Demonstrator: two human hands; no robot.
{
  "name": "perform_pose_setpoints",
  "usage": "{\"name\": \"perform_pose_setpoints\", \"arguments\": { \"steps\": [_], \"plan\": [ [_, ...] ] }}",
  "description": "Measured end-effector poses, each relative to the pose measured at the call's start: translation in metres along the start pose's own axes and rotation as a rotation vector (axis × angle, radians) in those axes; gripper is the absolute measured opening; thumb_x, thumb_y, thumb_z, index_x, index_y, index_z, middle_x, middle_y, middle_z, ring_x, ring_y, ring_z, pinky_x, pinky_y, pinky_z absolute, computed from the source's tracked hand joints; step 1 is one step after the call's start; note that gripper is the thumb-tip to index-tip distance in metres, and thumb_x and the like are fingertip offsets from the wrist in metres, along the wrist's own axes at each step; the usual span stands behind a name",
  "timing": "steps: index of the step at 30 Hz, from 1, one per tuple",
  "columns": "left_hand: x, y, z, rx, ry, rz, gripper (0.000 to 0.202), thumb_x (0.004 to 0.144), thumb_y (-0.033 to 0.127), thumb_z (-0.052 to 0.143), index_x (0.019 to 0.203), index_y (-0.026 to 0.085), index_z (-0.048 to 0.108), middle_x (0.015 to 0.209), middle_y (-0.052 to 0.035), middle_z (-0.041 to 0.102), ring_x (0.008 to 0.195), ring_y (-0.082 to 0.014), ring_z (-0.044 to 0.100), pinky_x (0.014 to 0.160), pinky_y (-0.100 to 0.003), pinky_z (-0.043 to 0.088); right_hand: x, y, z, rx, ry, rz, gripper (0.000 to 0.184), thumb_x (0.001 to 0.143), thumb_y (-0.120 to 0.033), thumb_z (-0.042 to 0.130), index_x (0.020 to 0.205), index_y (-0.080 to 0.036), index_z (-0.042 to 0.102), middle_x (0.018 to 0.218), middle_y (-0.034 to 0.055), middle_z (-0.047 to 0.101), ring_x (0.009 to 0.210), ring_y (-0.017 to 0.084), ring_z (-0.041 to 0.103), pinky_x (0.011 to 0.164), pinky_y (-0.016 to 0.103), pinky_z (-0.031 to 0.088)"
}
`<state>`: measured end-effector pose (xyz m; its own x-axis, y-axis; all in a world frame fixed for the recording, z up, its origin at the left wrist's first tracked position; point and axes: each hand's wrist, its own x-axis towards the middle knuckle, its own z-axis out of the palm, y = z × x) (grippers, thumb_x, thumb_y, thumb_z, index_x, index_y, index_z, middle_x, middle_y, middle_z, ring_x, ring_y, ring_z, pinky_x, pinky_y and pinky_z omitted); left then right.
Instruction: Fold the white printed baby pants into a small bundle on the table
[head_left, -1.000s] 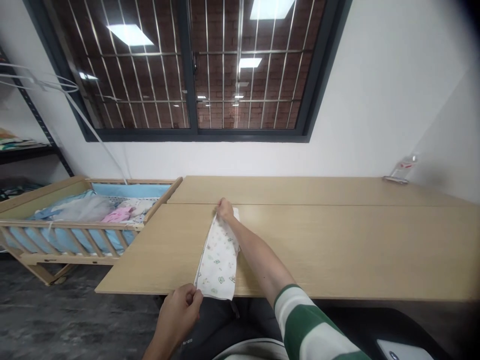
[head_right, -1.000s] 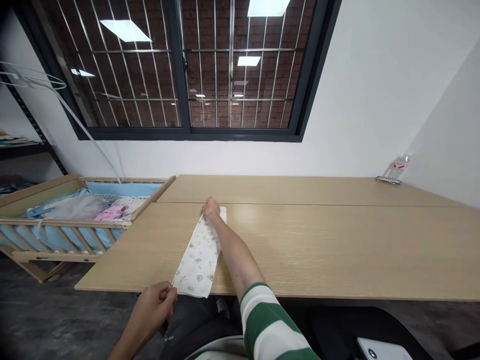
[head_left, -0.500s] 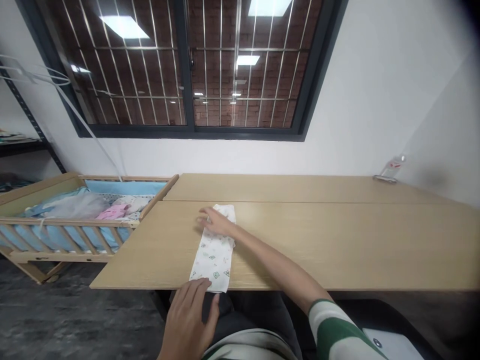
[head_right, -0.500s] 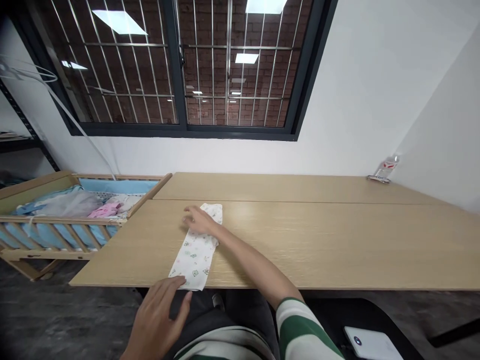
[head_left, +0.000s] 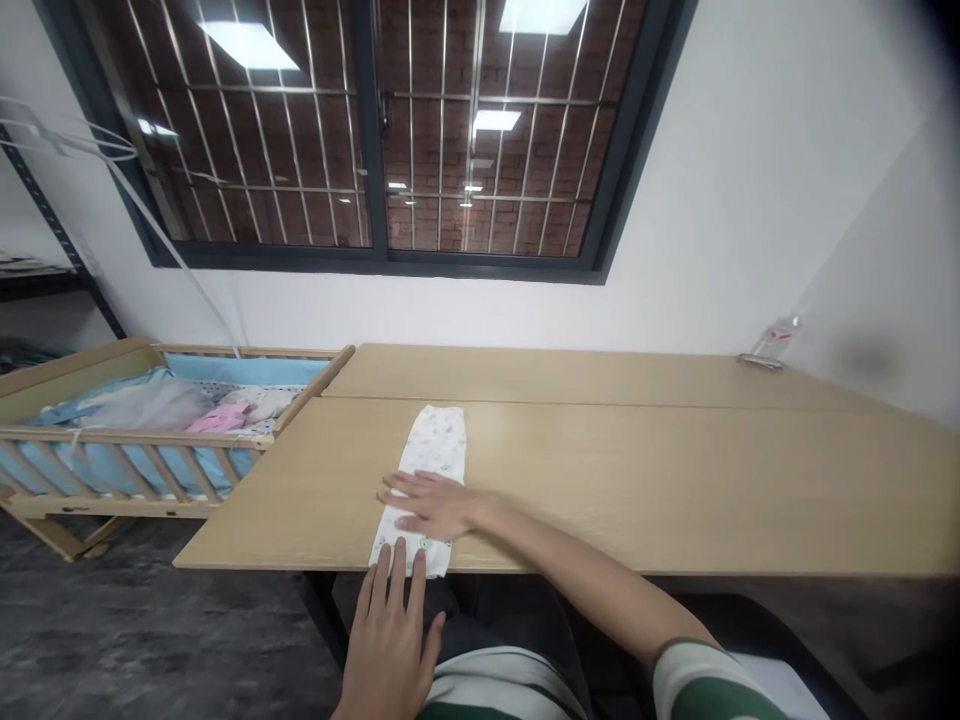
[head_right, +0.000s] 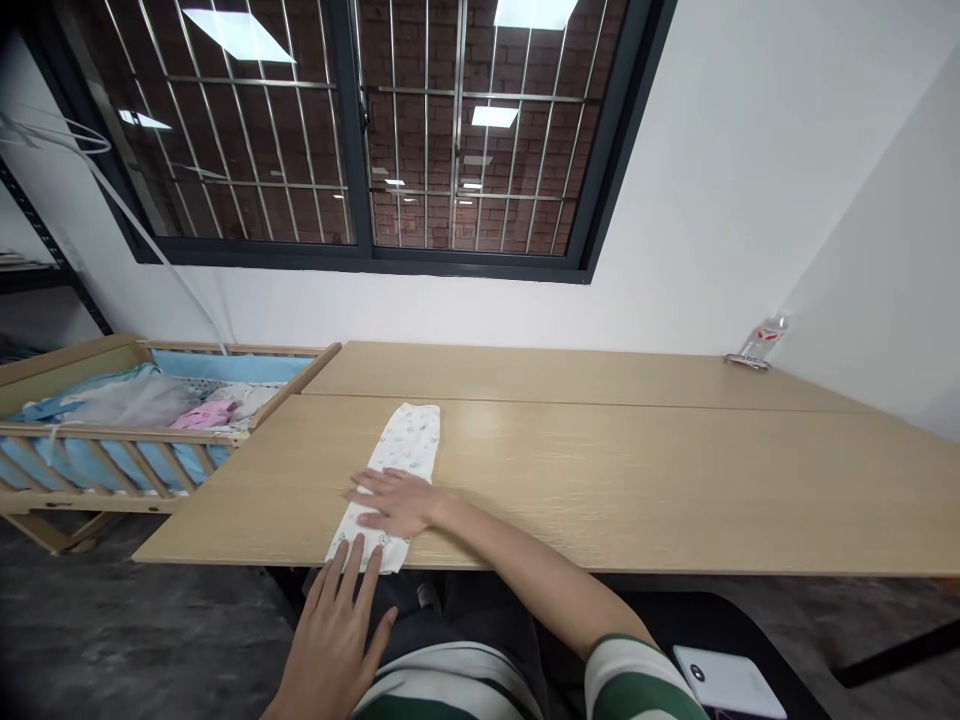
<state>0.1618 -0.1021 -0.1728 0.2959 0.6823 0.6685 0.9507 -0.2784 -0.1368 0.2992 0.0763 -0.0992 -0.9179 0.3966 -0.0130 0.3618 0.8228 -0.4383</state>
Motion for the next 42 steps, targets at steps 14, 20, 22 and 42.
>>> {"name": "perform_pose_setpoints", "arguments": {
  "steps": [14,20,22,42],
  "plan": [
    [0.006,0.001,-0.002,-0.012,-0.005,-0.04,0.048,0.091,0.029,0.055,0.136,0.015,0.059,0.145,-0.0196,0.057,0.133,-0.0368,0.052,0.105,-0.05,0.045,0.046,0.149,-0.047,-0.14,0.214,0.376,0.059,0.102,-0.054,0.04,0.156,-0.029,0.038,0.166,0.0037,0.024,0.155,0.026,0.019,0.126,0.045,0.015],
    [0.008,-0.003,-0.001,-0.017,-0.001,-0.021,0.045,0.092,0.03,0.056,0.134,0.016,0.062,0.142,-0.018,0.059,0.13,-0.0351,0.055,0.103,-0.048,0.047,0.047,0.158,-0.053,-0.175,0.26,0.371,0.055,0.103,-0.043,0.039,0.155,-0.025,0.041,0.164,0.0051,0.03,0.153,0.024,0.025,0.126,0.042,0.018],
    [0.007,-0.004,0.0,-0.024,-0.007,-0.017,0.044,0.092,0.028,0.056,0.134,0.018,0.061,0.141,-0.0166,0.06,0.128,-0.0344,0.056,0.104,-0.048,0.047,0.047,0.153,-0.054,-0.193,0.284,0.367,0.054,0.103,-0.039,0.04,0.154,-0.021,0.043,0.163,0.0082,0.031,0.153,0.025,0.026,0.126,0.043,0.018],
    [0.016,-0.096,0.015,-0.629,-0.081,0.171,0.028,0.101,0.013,0.048,0.123,0.025,0.061,0.111,-0.0046,0.072,0.1,-0.0187,0.067,0.088,-0.033,0.056,-0.092,-0.066,0.032,-0.281,0.338,0.115,0.049,0.089,-0.046,0.07,0.13,-0.021,0.058,0.127,0.0125,0.063,0.119,0.029,0.057,0.101,0.042,0.047]
  ]
}}
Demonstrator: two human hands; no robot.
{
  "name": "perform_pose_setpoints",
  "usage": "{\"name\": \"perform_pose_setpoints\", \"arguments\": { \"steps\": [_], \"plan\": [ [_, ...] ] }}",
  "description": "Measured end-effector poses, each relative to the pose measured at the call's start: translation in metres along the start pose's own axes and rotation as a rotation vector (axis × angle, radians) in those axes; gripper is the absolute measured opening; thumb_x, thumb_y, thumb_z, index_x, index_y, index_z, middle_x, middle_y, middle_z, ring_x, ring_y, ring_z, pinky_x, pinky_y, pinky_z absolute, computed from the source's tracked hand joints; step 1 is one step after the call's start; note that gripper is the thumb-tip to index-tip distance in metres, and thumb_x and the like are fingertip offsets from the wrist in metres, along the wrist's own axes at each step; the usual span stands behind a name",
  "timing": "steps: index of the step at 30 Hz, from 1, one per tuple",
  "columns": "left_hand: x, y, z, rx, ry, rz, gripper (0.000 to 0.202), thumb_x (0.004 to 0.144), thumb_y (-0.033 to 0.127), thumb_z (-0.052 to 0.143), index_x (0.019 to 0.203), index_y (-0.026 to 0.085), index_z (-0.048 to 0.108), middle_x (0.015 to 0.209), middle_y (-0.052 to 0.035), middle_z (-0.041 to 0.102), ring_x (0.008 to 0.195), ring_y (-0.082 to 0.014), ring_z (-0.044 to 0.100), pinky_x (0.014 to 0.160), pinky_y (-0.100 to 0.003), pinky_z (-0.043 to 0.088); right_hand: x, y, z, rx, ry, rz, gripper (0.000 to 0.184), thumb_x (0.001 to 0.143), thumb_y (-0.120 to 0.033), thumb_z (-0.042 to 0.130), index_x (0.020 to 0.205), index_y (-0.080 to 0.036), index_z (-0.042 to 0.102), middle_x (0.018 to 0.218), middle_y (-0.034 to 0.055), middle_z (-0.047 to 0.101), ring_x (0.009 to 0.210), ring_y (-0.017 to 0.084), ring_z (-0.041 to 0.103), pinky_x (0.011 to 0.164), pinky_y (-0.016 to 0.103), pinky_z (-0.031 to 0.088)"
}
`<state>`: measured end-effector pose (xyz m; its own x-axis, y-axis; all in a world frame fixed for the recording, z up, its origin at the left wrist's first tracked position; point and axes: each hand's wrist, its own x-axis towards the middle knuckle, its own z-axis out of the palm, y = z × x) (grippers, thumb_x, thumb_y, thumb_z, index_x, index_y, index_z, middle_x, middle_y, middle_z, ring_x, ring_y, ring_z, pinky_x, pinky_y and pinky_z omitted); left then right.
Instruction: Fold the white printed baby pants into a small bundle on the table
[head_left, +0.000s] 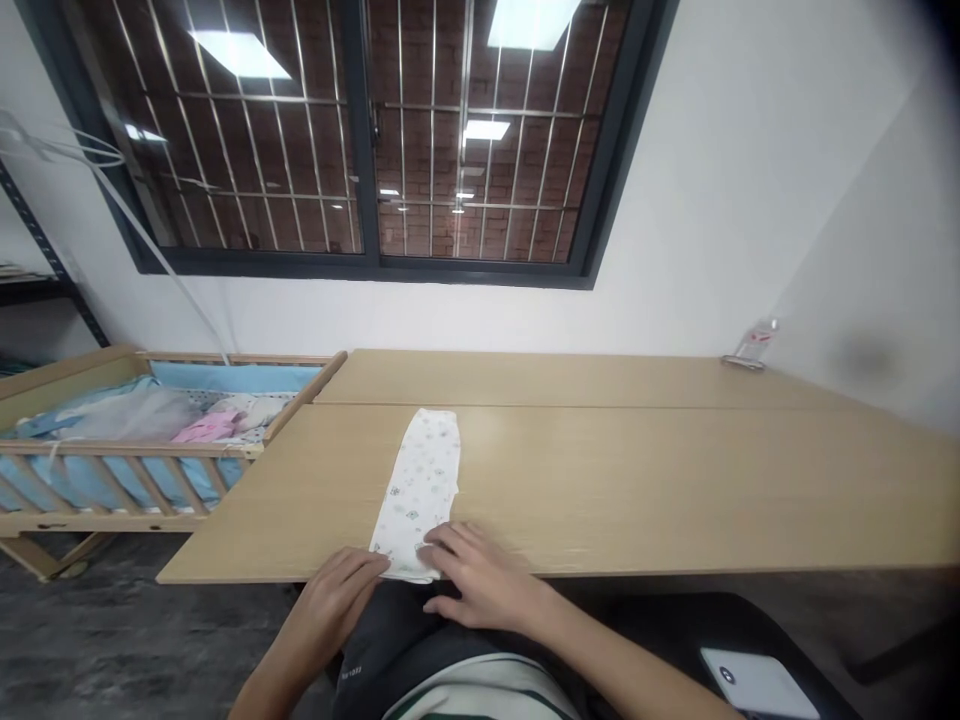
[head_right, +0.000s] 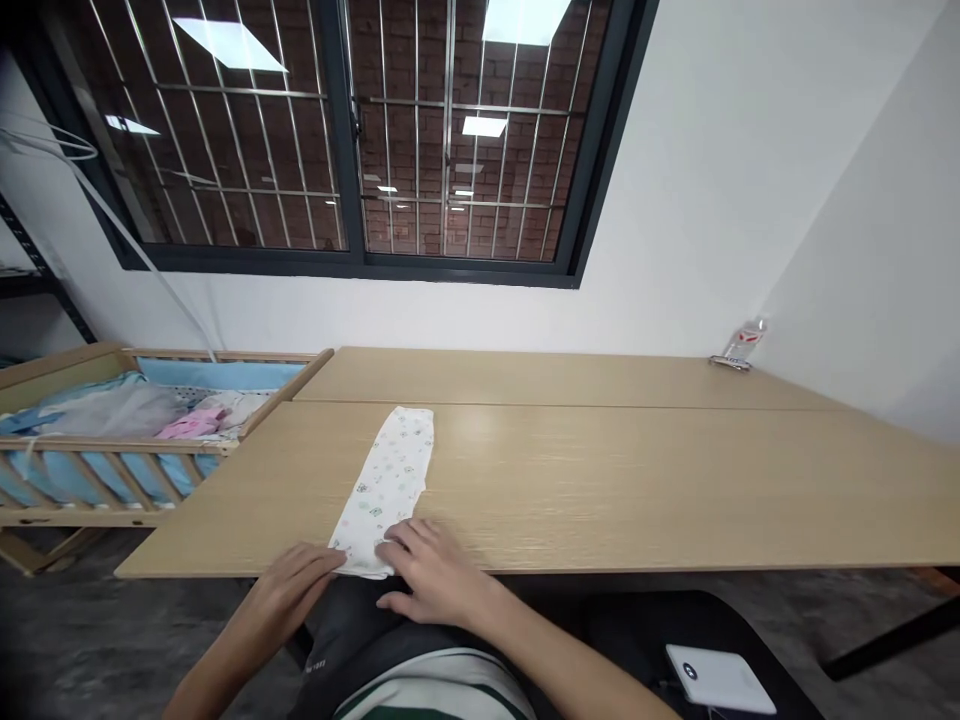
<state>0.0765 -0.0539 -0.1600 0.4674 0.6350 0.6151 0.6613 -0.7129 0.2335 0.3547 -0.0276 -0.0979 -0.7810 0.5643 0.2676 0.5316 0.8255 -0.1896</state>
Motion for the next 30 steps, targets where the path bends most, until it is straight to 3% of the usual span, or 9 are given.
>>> {"name": "perform_pose_setpoints", "arguments": {
  "steps": [4,8,15,21,25,30],
  "plan": [
    [0.001,0.0,0.002,-0.017,0.022,0.014,0.029,0.101,0.013,0.048,0.125,0.024,0.06,0.107,-0.0037,0.073,0.096,-0.0176,0.068,0.086,-0.031,0.056,-0.011,-0.005,0.025,-0.113,0.119,0.033,0.031,0.1,-0.021,0.051,0.13,-0.023,0.056,0.135,0.0122,0.061,0.127,0.027,0.054,0.103,0.044,0.046],
    [0.003,0.009,-0.001,-0.004,0.026,0.065,0.029,0.1,0.013,0.051,0.126,0.023,0.059,0.106,-0.0036,0.073,0.095,-0.0174,0.067,0.087,-0.032,0.054,-0.017,-0.01,0.025,-0.044,0.182,0.06,0.03,0.1,-0.015,0.047,0.126,-0.023,0.058,0.125,0.0113,0.066,0.121,0.026,0.058,0.099,0.043,0.049],
    [0.008,0.044,-0.018,-0.098,-0.016,0.119,0.034,0.097,0.007,0.051,0.126,0.024,0.059,0.102,-0.0036,0.073,0.09,-0.0157,0.066,0.082,-0.029,0.053,-0.041,-0.034,-0.02,0.238,0.162,0.209,0.025,0.102,-0.023,0.046,0.122,-0.024,0.061,0.123,0.0081,0.064,0.115,0.023,0.06,0.103,0.039,0.049],
    [0.038,0.069,-0.047,-0.319,0.104,0.021,0.028,0.093,0.013,0.062,0.119,0.025,0.064,0.089,-0.0007,0.071,0.08,-0.0132,0.065,0.072,-0.024,0.052,-0.043,-0.038,-0.072,0.611,0.114,0.245,0.023,0.104,-0.033,0.048,0.114,-0.026,0.066,0.117,0.006,0.061,0.112,0.019,0.06,0.101,0.033,0.049],
    [0.082,0.051,-0.053,-0.276,0.178,-0.124,0.015,0.093,0.027,0.065,0.107,0.024,0.071,0.085,-0.0006,0.073,0.079,-0.0149,0.067,0.076,-0.027,0.053,-0.016,-0.007,-0.081,0.619,0.213,0.273,0.029,0.101,-0.038,0.053,0.122,-0.024,0.067,0.112,0.0078,0.062,0.104,0.02,0.062,0.093,0.034,0.051],
    [0.147,0.004,-0.044,-0.283,0.117,-0.434,0.03,0.089,0.043,0.066,0.106,0.019,0.074,0.099,-0.005,0.078,0.089,-0.0205,0.072,0.083,-0.03,0.056,0.04,0.05,-0.068,0.628,0.422,0.407,0.04,0.092,-0.034,0.065,0.129,-0.019,0.063,0.111,0.0098,0.069,0.094,0.021,0.065,0.085,0.036,0.054]
  ]
}}
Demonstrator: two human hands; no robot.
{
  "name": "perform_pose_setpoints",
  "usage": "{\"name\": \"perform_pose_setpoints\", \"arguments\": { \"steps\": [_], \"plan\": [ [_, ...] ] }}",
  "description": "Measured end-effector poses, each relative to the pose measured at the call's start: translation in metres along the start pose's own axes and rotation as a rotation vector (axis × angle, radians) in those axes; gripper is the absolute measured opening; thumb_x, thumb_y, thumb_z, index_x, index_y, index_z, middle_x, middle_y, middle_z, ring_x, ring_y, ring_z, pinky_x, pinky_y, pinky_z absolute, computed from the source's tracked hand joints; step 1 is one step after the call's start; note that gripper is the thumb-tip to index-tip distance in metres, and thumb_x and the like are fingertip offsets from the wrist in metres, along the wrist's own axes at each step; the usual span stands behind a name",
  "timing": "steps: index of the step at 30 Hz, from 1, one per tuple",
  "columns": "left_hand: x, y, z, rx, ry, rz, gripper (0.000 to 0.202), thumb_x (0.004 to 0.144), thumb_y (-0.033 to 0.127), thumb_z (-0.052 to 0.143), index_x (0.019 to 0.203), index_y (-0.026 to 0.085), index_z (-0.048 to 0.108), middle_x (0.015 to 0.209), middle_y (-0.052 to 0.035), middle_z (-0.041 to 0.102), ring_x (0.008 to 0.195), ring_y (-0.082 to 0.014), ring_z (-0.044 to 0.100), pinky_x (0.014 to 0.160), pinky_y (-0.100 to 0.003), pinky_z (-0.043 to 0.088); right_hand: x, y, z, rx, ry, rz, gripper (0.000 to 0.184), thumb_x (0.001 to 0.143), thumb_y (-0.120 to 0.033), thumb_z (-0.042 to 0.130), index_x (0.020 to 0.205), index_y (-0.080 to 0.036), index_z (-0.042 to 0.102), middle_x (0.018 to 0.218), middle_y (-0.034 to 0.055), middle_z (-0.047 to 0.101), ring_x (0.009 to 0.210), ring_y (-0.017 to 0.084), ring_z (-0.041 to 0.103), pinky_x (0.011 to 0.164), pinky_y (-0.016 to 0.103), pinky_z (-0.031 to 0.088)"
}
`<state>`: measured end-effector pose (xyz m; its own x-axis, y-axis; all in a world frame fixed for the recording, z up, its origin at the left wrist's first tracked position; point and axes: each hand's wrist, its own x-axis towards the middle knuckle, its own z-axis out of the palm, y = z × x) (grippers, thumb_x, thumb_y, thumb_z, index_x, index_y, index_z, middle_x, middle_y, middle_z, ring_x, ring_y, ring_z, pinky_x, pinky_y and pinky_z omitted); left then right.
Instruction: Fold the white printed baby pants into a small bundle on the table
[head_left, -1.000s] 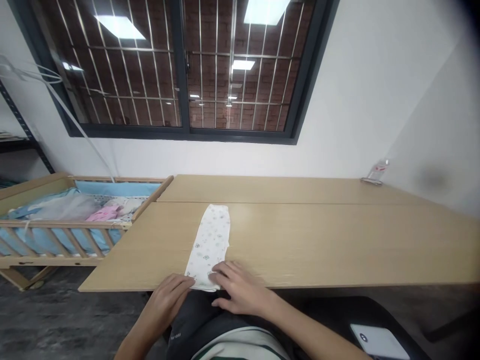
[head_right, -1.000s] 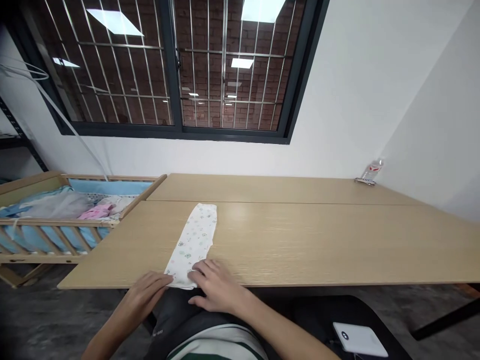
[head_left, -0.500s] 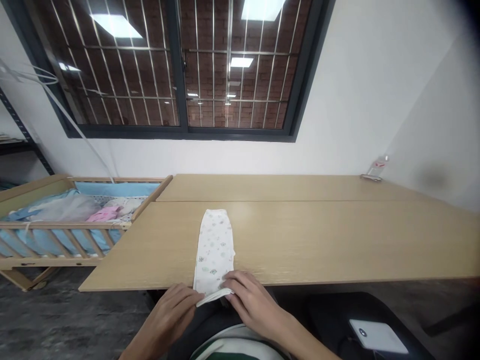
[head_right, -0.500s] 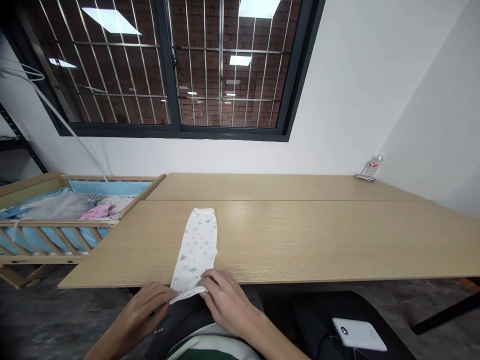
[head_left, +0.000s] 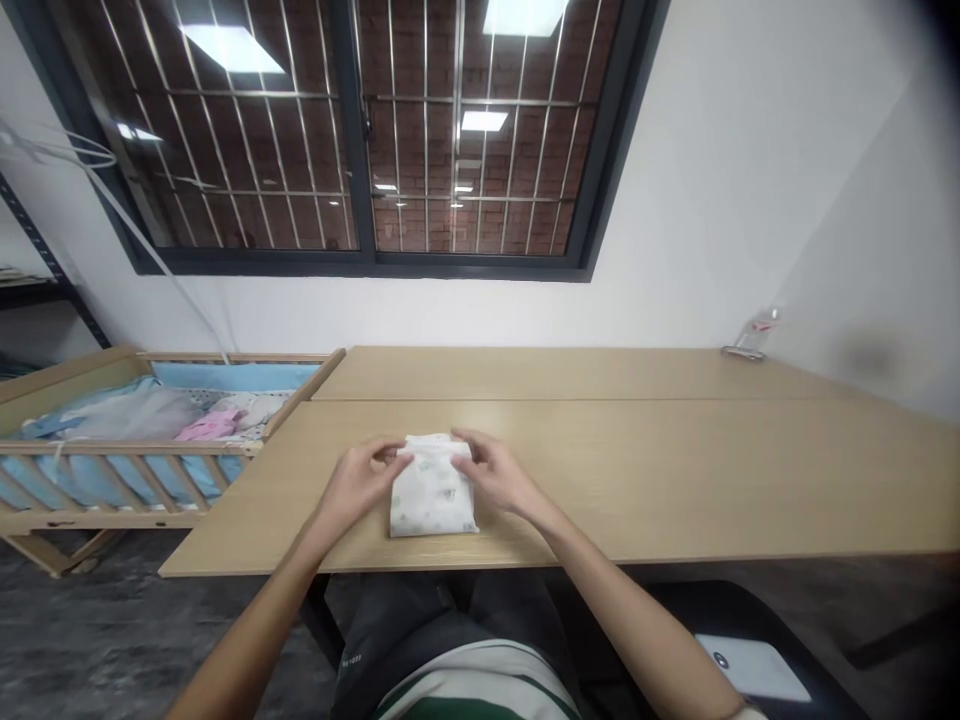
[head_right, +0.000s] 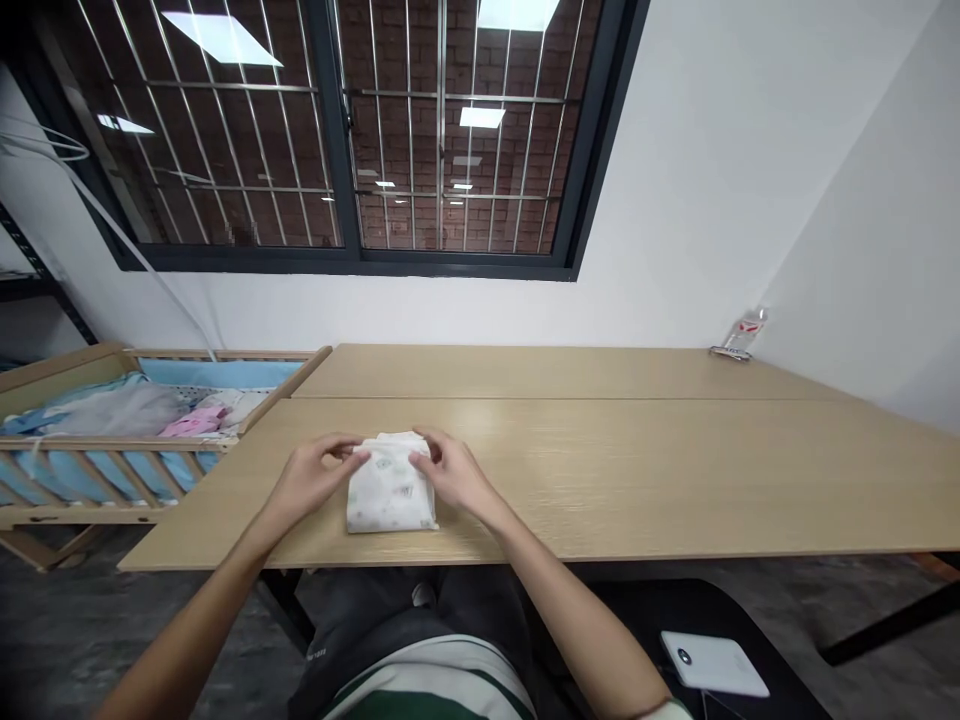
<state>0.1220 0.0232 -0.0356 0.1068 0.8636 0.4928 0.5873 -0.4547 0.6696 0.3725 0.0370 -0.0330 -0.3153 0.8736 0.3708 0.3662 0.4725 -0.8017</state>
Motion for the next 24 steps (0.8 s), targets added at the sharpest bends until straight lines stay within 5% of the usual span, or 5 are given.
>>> {"name": "perform_pose_setpoints", "arguments": {
  "steps": [6,14,19,22,24],
  "plan": [
    [0.069,-0.029,0.027,0.177,-0.092,-0.194,0.03,0.09,0.036,0.061,0.108,0.014,0.071,0.106,-0.0099,0.078,0.096,-0.0216,0.072,0.081,-0.027,0.053,0.073,0.056,0.017,0.161,0.09,0.189,0.021,0.084,-0.022,0.068,0.104,-0.015,0.064,0.092,0.0059,0.071,0.079,0.016,0.066,0.069,0.026,0.052],
    [0.086,-0.053,0.058,0.437,-0.215,-0.313,0.02,0.089,0.031,0.063,0.095,0.014,0.072,0.095,-0.0138,0.077,0.09,-0.0232,0.07,0.072,-0.027,0.045,0.097,0.113,0.043,-0.064,0.047,0.299,0.013,0.077,-0.011,0.068,0.09,-0.013,0.069,0.086,0.0054,0.071,0.075,0.016,0.063,0.072,0.027,0.051],
    [0.037,-0.017,0.062,0.569,-0.168,-0.229,0.034,0.099,0.033,0.046,0.117,0.011,0.065,0.119,-0.0213,0.069,0.116,-0.0301,0.061,0.094,-0.037,0.044,0.088,0.105,0.035,-0.141,0.059,0.244,0.031,0.088,-0.021,0.062,0.117,-0.01,0.066,0.117,0.0153,0.068,0.1,0.022,0.065,0.095,0.036,0.05],
    [-0.024,0.012,0.078,0.607,-0.189,-0.141,0.041,0.101,0.041,0.042,0.115,0.012,0.067,0.117,-0.0201,0.069,0.113,-0.0336,0.061,0.096,-0.043,0.045,0.074,0.079,0.03,-0.206,0.004,0.043,0.045,0.096,-0.033,0.055,0.138,-0.015,0.055,0.141,0.0166,0.055,0.127,0.025,0.054,0.112,0.041,0.039],
    [-0.064,0.023,0.093,0.698,-0.127,-0.039,0.047,0.099,0.046,0.043,0.122,0.011,0.066,0.124,-0.0214,0.066,0.114,-0.0368,0.061,0.094,-0.048,0.046,0.061,0.054,0.033,-0.248,-0.161,-0.147,0.051,0.1,-0.041,0.05,0.146,-0.019,0.049,0.15,0.0142,0.05,0.139,0.026,0.045,0.118,0.043,0.032]
  ]
}}
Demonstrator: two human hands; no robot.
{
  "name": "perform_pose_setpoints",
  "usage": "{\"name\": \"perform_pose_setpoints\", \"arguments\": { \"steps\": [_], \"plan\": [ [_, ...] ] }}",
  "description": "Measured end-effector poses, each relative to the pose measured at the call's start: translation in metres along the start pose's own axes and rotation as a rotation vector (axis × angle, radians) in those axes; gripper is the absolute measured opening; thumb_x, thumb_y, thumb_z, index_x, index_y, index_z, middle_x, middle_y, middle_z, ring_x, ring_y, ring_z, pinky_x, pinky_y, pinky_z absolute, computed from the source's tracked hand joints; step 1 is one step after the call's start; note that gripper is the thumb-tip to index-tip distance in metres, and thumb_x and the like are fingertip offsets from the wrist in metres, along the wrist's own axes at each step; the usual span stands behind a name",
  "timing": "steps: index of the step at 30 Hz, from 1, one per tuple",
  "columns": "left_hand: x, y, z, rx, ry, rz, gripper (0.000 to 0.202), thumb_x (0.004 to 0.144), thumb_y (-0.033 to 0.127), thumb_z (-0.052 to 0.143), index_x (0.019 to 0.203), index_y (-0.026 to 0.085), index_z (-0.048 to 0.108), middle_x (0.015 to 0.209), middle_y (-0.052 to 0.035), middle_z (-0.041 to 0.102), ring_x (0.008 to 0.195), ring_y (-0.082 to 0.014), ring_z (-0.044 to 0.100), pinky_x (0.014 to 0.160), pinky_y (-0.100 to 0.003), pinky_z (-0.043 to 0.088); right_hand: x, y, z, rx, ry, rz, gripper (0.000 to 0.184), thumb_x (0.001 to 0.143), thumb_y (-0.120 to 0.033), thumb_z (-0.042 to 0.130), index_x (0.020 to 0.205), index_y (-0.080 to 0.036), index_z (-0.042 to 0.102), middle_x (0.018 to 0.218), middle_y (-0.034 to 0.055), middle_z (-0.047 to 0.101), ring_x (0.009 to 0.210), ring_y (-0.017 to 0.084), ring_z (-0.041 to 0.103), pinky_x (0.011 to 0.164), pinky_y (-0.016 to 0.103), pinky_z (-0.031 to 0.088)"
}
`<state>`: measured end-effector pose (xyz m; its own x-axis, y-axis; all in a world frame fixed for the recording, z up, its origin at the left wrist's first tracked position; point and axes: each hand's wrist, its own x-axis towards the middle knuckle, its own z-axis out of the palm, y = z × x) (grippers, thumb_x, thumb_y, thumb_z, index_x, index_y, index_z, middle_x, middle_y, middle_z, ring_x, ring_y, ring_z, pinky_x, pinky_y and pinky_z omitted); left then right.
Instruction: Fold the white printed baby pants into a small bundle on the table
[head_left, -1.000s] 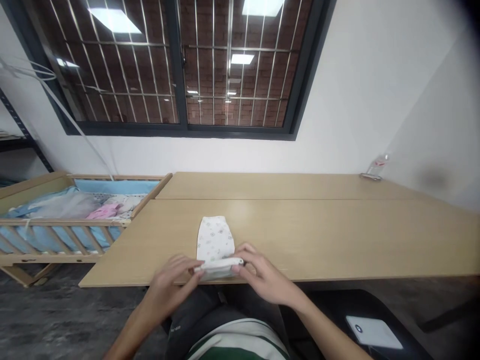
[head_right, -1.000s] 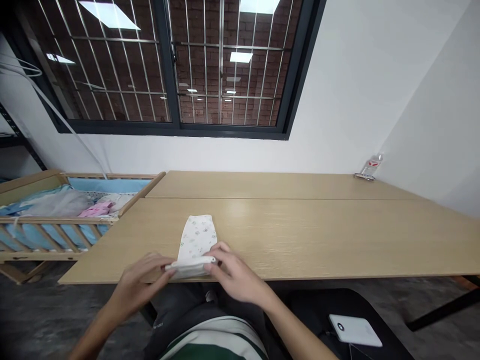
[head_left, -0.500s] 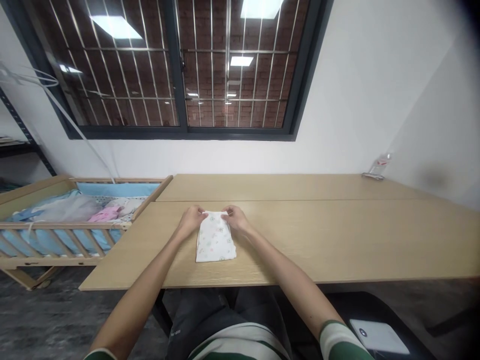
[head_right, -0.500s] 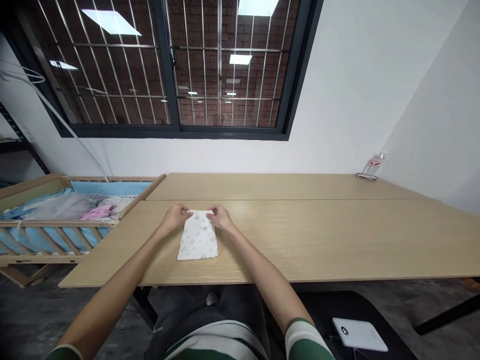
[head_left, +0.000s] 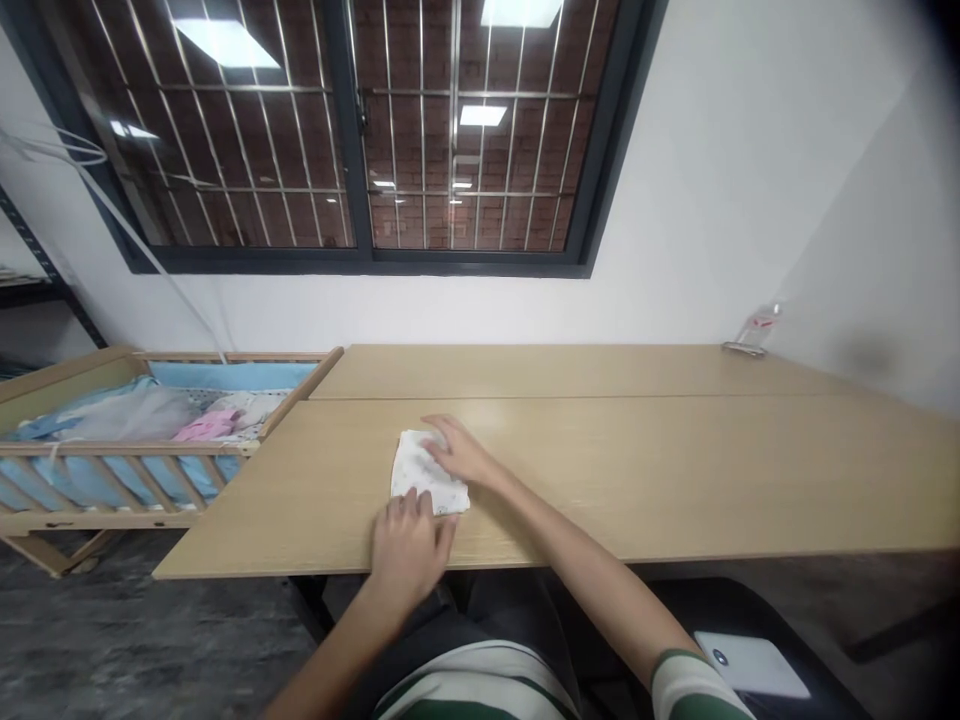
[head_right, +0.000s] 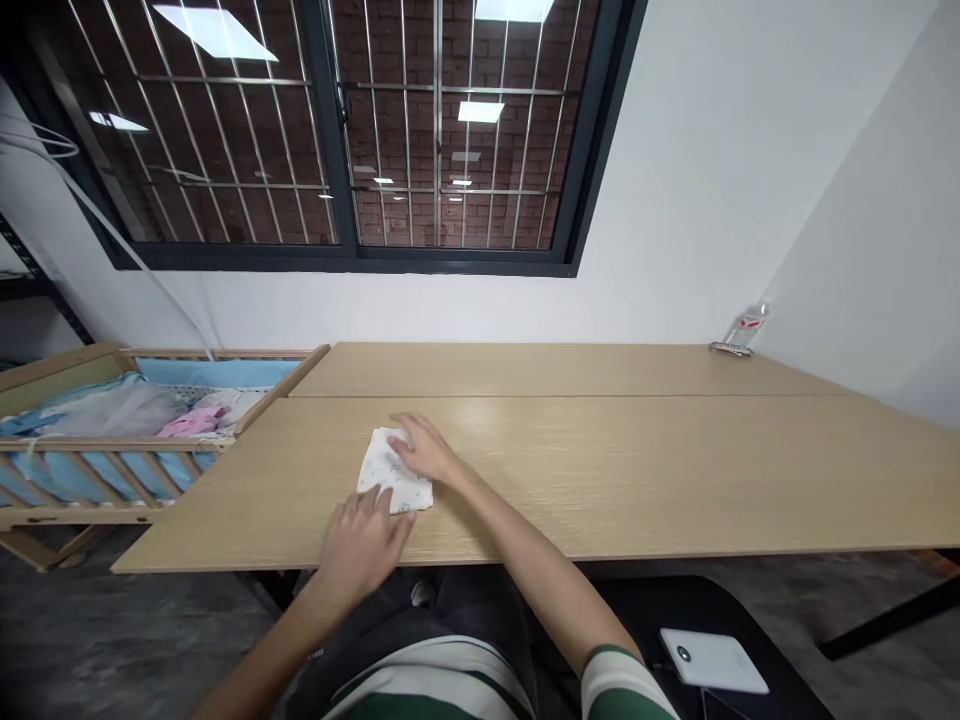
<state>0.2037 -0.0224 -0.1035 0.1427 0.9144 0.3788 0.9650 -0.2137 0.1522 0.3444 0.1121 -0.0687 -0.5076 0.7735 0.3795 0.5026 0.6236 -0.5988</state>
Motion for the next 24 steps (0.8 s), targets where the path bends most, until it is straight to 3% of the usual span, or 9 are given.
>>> {"name": "perform_pose_setpoints", "arguments": {
  "steps": [2,5,9,13,20,24],
  "plan": [
    [-0.027,0.011,0.014,0.066,0.073,0.037,0.051,0.097,0.048,0.047,0.13,0.012,0.064,0.133,-0.0235,0.062,0.121,-0.0416,0.057,0.094,-0.052,0.046,-0.01,-0.029,0.003,-0.02,-0.202,-0.166,0.055,0.102,-0.047,0.047,0.151,-0.023,0.044,0.158,0.0113,0.043,0.147,0.026,0.036,0.121,0.044,0.027],
    [-0.042,0.013,0.033,0.113,0.12,0.068,0.053,0.097,0.051,0.047,0.129,0.015,0.067,0.13,-0.024,0.065,0.122,-0.0449,0.056,0.096,-0.058,0.045,-0.022,-0.06,0.017,-0.004,-0.458,-0.33,0.055,0.104,-0.049,0.043,0.154,-0.027,0.041,0.164,0.0056,0.033,0.153,0.023,0.025,0.125,0.041,0.021],
    [-0.044,0.011,0.043,0.128,0.167,0.042,0.057,0.096,0.057,0.045,0.126,0.015,0.07,0.122,-0.0231,0.069,0.12,-0.0455,0.057,0.1,-0.065,0.04,-0.029,-0.061,0.039,0.026,-0.622,-0.318,0.051,0.105,-0.046,0.042,0.153,-0.029,0.042,0.164,0.0029,0.032,0.154,0.017,0.022,0.126,0.037,0.016],
    [-0.047,0.013,0.042,0.109,0.179,0.039,0.052,0.096,0.055,0.046,0.122,0.018,0.072,0.121,-0.0225,0.068,0.12,-0.0451,0.056,0.099,-0.064,0.041,-0.024,-0.035,0.05,-0.031,-0.649,-0.206,0.054,0.106,-0.05,0.035,0.155,-0.028,0.039,0.166,0.0043,0.027,0.155,0.018,0.017,0.127,0.043,0.011],
    [-0.046,0.012,0.042,0.042,0.149,0.04,0.057,0.095,0.055,0.05,0.145,0.027,0.055,0.143,-0.0192,0.056,0.136,-0.0483,0.041,0.101,-0.064,0.039,0.006,0.006,0.047,-0.185,-0.551,-0.128,0.058,0.104,-0.056,0.036,0.157,-0.032,0.034,0.167,0.0015,0.023,0.156,0.02,0.012,0.127,0.045,0.002],
    [-0.048,0.015,0.039,0.03,0.121,0.004,0.06,0.096,0.055,0.048,0.149,0.026,0.05,0.149,-0.0205,0.051,0.139,-0.0493,0.038,0.102,-0.064,0.038,0.027,0.029,0.045,-0.266,-0.48,-0.085,0.064,0.104,-0.057,0.03,0.16,-0.026,0.027,0.168,0.0043,0.018,0.157,0.022,0.006,0.126,0.044,-0.001]
  ]
}}
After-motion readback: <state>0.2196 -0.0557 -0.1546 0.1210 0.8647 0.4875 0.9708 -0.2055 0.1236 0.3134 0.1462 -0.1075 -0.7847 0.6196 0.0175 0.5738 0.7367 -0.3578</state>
